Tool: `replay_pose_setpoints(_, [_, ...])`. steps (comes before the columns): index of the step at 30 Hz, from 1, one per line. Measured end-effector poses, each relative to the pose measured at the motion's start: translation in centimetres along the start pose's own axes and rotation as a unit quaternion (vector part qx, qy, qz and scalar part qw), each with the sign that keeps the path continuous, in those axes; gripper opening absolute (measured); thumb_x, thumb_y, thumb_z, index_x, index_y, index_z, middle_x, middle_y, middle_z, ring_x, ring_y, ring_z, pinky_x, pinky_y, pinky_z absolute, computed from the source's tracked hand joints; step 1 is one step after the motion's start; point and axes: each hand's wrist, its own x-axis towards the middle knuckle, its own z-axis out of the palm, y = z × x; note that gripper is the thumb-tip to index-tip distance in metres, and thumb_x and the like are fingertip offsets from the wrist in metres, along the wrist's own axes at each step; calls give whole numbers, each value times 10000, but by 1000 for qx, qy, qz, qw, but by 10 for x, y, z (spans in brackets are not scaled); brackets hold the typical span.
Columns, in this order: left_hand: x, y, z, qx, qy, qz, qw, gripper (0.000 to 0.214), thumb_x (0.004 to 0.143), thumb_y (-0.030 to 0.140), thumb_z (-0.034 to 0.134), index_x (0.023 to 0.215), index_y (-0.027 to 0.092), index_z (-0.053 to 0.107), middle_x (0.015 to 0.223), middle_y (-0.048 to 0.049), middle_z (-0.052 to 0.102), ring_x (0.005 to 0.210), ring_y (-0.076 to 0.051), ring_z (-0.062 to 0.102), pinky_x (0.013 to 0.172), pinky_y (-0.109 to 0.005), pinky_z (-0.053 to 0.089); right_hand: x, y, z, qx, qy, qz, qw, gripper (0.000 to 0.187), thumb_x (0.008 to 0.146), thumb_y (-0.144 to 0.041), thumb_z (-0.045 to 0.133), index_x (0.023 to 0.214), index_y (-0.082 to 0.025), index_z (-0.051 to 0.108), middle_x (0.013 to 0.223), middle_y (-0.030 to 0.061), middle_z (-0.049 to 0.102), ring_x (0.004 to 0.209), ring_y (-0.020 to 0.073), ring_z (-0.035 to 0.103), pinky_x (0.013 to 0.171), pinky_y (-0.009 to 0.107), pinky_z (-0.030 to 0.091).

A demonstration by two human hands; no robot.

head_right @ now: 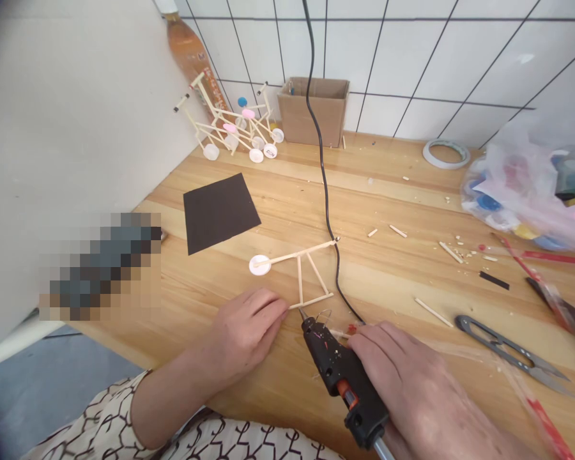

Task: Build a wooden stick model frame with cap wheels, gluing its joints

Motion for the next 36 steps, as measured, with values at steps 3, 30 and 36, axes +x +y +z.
replay_pose_setpoints(3, [0, 0, 1, -1, -4, 0, 1000, 218, 864, 78, 393, 810, 126, 599, 767, -66, 558, 685, -168, 478, 598, -290, 437, -1, 0, 1, 6, 0, 6, 1000, 327, 851, -152, 419, 1161, -180, 521, 1048, 87, 661, 888, 208, 644, 718, 302, 546])
replay_pose_setpoints(30, [0, 0, -1, -7, -27, -10, 1000, 230, 873, 91, 380, 823, 123, 602, 784, -67, 556, 695, -169, 481, 612, -292, 439, -6, -5, 3, 35, -50, 69, 996, 274, 799, -143, 483, 1056, -212, 545, 928, 42, 629, 848, 178, 611, 752, 278, 506])
replay_pose_setpoints(36, [0, 0, -1, -6, -33, -11, 999, 219, 874, 94, 382, 821, 128, 592, 786, -69, 554, 701, -173, 487, 614, -295, 441, 0, -7, 2, 35, -39, 65, 997, 238, 811, -169, 460, 1026, -194, 560, 874, 53, 634, 785, 185, 615, 694, 291, 516])
